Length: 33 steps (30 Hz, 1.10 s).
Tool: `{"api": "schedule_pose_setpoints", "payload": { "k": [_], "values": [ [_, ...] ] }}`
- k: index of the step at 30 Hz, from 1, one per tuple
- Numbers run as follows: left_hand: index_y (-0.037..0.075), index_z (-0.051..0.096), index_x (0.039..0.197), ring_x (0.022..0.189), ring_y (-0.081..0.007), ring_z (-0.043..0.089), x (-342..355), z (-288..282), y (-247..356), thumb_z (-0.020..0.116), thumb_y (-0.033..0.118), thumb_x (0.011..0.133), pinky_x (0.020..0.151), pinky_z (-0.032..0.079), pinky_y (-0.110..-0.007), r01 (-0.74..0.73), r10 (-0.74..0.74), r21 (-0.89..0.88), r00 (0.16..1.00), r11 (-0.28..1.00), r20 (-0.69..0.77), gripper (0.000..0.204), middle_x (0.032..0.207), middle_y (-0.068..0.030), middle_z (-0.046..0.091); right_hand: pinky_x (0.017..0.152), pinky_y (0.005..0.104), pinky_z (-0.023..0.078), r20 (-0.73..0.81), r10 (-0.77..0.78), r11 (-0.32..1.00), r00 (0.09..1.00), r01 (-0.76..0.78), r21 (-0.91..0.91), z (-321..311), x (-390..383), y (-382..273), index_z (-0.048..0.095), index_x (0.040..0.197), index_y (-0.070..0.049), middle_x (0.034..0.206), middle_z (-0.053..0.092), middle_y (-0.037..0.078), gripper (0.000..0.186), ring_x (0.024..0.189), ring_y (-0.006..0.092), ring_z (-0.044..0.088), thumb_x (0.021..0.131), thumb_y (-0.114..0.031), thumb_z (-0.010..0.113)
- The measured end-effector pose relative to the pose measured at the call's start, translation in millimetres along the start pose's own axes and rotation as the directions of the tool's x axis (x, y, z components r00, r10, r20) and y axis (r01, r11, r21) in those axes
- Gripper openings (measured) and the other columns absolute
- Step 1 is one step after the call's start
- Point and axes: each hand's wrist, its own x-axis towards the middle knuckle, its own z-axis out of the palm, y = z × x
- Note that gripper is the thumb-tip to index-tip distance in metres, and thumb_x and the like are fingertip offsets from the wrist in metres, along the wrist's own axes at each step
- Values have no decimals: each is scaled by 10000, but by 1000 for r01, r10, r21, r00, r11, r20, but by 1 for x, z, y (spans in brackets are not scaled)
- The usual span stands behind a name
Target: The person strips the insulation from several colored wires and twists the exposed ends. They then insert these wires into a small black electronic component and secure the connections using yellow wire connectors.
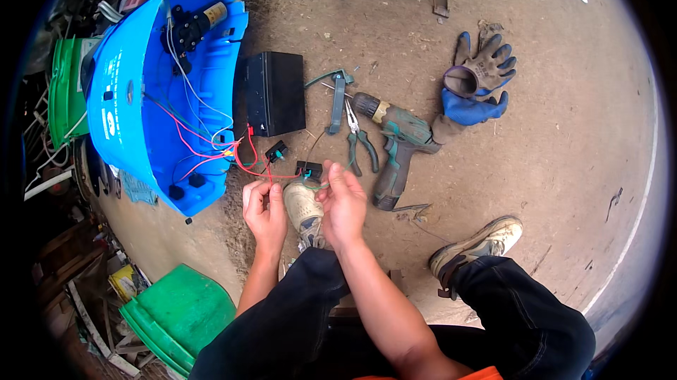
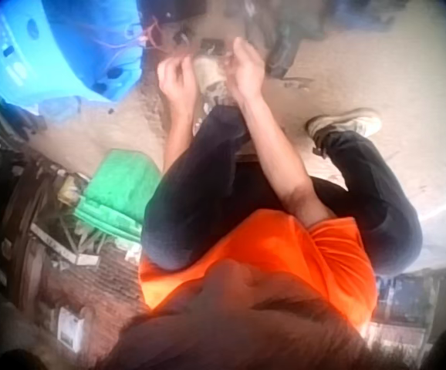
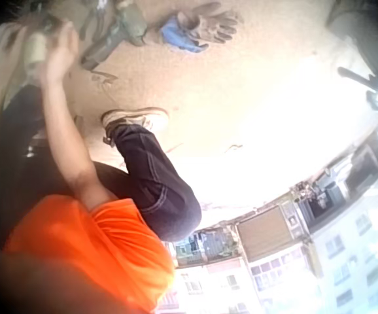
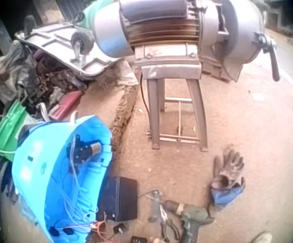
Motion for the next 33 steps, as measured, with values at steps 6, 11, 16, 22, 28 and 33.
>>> {"api": "schedule_pose_setpoints", "payload": {
  "k": [6, 11, 16, 22, 28, 33],
  "values": [
    [-24, 660, 1004, 949, -240, 647, -12, -15, -24, 618, 11, 961, 828, 541, -328, -25, 29, -40, 994, 999, 107, 70, 1053, -155, 654, 611, 237, 438, 6, 21, 1000, 1000, -21, 2, -4, 6, -6, 647, 1122, -11, 796, 577, -12, 304, 655, 89, 510, 1007, -292, 647],
    [-34, 682, 1040, 1031, -260, 654, -10, -33, -27, 614, 7, 962, 924, 522, -361, -44, 47, -21, 979, 999, 197, 111, 1121, -166, 677, 616, 258, 432, 15, 29, 999, 999, -29, 34, -2, 13, -14, 647, 1100, -32, 788, 578, -14, 291, 645, 98, 499, 1009, -308, 642],
    [-34, 712, 1041, 1136, -296, 641, -10, -43, -33, 637, 16, 948, 1017, 474, -395, -72, 72, -10, 977, 997, 202, 129, 1139, -167, 704, 627, 281, 457, 13, 9, 1000, 1000, -9, -1, 4, 20, -23, 645, 1104, -40, 769, 592, -5, 274, 635, 103, 541, 1043, -297, 577],
    [-31, 710, 996, 1218, -333, 599, -24, -63, -29, 649, 80, 956, 1068, 429, -457, -25, 40, -76, 980, 997, 197, 133, 1140, -156, 709, 605, 278, 461, 76, -11, 999, 997, 14, -35, 7, 37, -31, 651, 1110, -40, 785, 590, -8, 279, 632, 99, 541, 1043, -301, 578],
    [-56, 684, 946, 1123, -271, 628, -32, -71, -13, 649, 67, 950, 942, 516, -405, 206, -171, -379, 978, 902, 124, 128, 1251, -190, 605, 593, 270, 466, 57, 3, 994, 998, 3, -107, 15, 45, -31, 658, 1094, -46, 797, 591, -15, 270, 629, 90, 541, 1039, -300, 586],
    [-60, 639, 1074, 1044, -196, 640, -23, -64, -9, 644, 12, 948, 830, 568, -316, 213, -221, -385, 975, 898, 24, 145, 1252, -192, 600, 584, 264, 481, 28, 13, 990, 1000, -9, -139, 14, 51, -30, 658, 1082, -46, 790, 592, -21, 257, 616, 86, 541, 1036, -290, 592]
  ]
}}
